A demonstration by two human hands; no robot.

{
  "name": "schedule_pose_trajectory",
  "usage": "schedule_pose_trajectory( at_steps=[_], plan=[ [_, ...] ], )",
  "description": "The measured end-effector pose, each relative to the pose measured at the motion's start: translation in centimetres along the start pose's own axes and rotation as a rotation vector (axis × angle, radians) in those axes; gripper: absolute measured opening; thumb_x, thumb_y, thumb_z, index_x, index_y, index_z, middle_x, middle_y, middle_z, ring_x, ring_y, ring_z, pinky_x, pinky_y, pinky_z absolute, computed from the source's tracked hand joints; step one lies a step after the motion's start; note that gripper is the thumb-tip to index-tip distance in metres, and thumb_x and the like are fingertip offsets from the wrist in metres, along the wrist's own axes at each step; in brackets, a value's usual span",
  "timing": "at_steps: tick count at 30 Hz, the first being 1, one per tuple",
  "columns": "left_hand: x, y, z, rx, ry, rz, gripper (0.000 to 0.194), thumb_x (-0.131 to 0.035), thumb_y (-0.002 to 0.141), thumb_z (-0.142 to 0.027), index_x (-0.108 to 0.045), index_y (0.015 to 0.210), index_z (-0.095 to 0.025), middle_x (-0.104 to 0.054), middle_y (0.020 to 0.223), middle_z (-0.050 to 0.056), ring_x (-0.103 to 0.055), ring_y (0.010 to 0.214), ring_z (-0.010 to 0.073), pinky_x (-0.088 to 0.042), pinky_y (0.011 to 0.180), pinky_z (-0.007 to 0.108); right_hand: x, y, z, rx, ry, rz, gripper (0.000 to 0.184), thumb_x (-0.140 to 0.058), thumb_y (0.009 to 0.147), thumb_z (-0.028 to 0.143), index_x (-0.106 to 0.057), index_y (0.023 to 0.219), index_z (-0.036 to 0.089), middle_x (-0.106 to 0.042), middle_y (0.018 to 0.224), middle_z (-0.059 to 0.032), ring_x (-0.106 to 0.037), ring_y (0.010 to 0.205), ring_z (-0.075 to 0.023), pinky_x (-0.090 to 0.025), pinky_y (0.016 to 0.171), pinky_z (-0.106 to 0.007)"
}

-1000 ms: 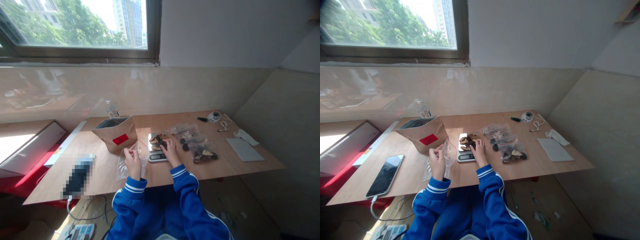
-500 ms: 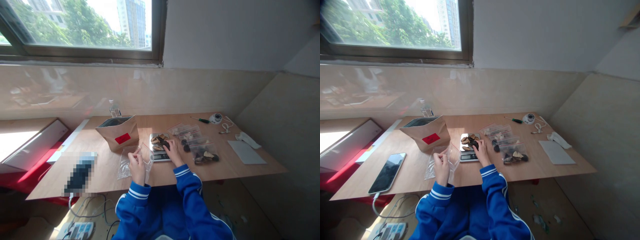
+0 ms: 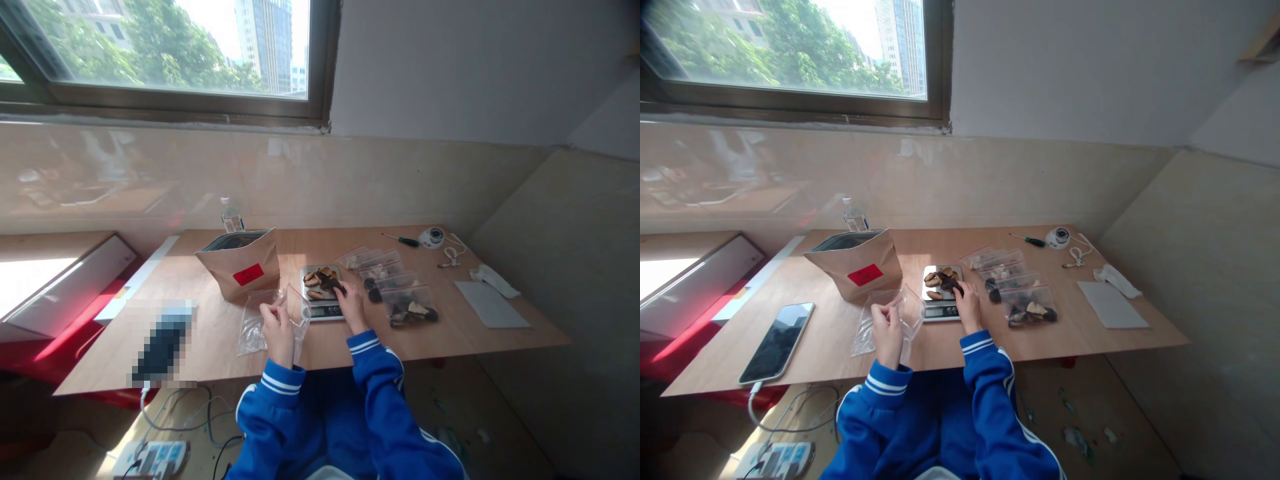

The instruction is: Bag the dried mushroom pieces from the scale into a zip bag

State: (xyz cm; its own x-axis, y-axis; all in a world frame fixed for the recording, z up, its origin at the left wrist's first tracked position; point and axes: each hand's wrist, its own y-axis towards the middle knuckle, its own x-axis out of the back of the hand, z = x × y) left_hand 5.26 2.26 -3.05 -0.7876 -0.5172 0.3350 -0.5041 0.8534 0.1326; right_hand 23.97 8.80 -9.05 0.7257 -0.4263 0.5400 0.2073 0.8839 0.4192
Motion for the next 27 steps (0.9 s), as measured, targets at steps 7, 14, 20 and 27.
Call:
schedule_pose_trajectory(
  at_steps=[7, 14, 20, 27],
  plan=[
    [-0.1, -0.3, 0.0, -0.047, -0.007, -0.03, 0.012, -0.041, 0.083, -0.026, -0.036, 0.073, -0.024, -0.067, 0.078, 0.005, -0.061, 0.064, 0.0199, -0.041, 0.056, 0.03, 1.6, -0.2, 1.9, -0.193, 0.282, -0.145, 0.036, -0.06, 0.076, 0.045, -0.068, 0.093, 0.015, -0.071, 0.093, -0.0126, -0.064, 0.084, -0.0253, -0.05, 0.079, -0.04],
    [-1.1, 0.3, -0.7, -0.036, 0.007, -0.033, 0.013, -0.042, 0.082, -0.026, -0.035, 0.071, -0.024, -0.056, 0.063, 0.0, -0.056, 0.057, 0.0185, -0.039, 0.054, 0.029, 2.0, 0.7, 4.4, -0.251, 0.542, -0.084, 0.033, -0.066, 0.072, 0.042, -0.068, 0.09, 0.013, -0.071, 0.09, -0.0098, -0.065, 0.084, -0.0236, -0.051, 0.078, -0.037],
    [-1.6, 0.9, -0.9, -0.033, -0.034, -0.004, 0.012, -0.04, 0.083, -0.025, -0.034, 0.073, -0.025, -0.067, 0.088, 0.008, -0.064, 0.081, 0.0227, -0.045, 0.068, 0.032, 2.6, 0.0, 7.1, -0.403, 0.923, -0.07, 0.032, -0.073, 0.068, 0.038, -0.067, 0.089, 0.016, -0.07, 0.087, -0.0051, -0.064, 0.078, -0.0173, -0.054, 0.077, -0.033],
    [-1.7, 0.2, -1.7, -0.074, -0.133, 0.036, 0.008, -0.038, 0.085, -0.026, -0.038, 0.078, -0.023, -0.066, 0.1, 0.012, -0.063, 0.097, 0.0233, -0.048, 0.079, 0.035, 2.3, -1.7, 10.3, -0.562, 1.111, 0.205, 0.03, -0.076, 0.064, 0.036, -0.07, 0.085, 0.016, -0.07, 0.087, -0.0051, -0.064, 0.07, -0.0138, -0.055, 0.067, -0.027]
  ],
)
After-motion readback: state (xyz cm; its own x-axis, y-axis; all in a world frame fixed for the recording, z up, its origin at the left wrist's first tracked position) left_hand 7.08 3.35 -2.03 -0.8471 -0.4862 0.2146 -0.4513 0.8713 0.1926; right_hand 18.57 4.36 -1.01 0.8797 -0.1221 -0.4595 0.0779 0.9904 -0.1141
